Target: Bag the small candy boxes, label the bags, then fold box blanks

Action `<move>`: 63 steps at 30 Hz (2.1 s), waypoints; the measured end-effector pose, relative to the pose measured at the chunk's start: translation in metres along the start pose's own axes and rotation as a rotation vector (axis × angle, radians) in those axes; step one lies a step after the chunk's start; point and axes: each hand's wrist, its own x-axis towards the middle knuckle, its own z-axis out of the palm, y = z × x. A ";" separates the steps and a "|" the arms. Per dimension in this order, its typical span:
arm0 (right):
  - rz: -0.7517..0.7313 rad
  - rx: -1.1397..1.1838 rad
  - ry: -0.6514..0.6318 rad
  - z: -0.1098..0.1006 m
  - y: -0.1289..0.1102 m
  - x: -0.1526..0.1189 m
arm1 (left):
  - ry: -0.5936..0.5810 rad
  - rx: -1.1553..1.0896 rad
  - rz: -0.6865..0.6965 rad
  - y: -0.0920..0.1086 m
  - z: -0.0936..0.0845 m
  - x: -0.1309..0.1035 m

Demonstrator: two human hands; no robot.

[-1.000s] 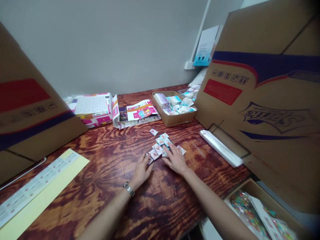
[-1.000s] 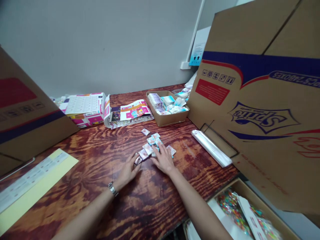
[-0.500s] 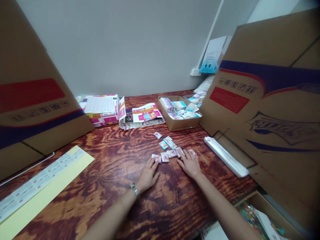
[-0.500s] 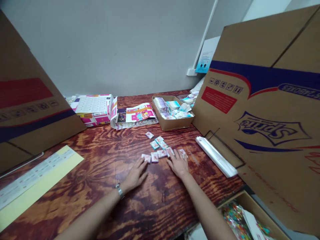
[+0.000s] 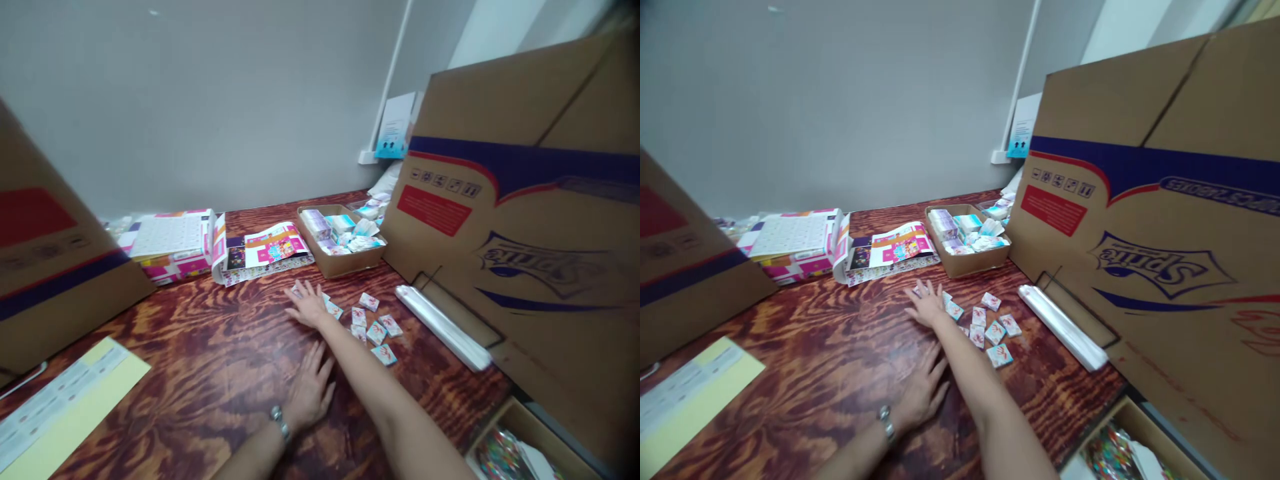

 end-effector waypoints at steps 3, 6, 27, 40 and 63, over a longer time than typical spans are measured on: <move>0.015 -0.011 -0.033 0.006 0.004 0.006 | 0.000 0.026 -0.085 -0.010 -0.001 -0.018; 0.061 -0.037 -0.033 0.010 0.024 -0.013 | -0.005 0.060 -0.120 -0.014 -0.003 -0.021; 0.084 -0.171 0.041 0.000 0.108 -0.238 | 0.004 0.062 -0.099 -0.007 -0.011 -0.018; 0.104 -0.174 0.075 0.041 0.107 -0.135 | 0.122 0.046 -0.177 0.032 -0.036 -0.123; -0.308 -0.109 -0.072 -0.014 -0.057 -0.145 | 0.216 0.416 -0.129 0.025 -0.055 -0.227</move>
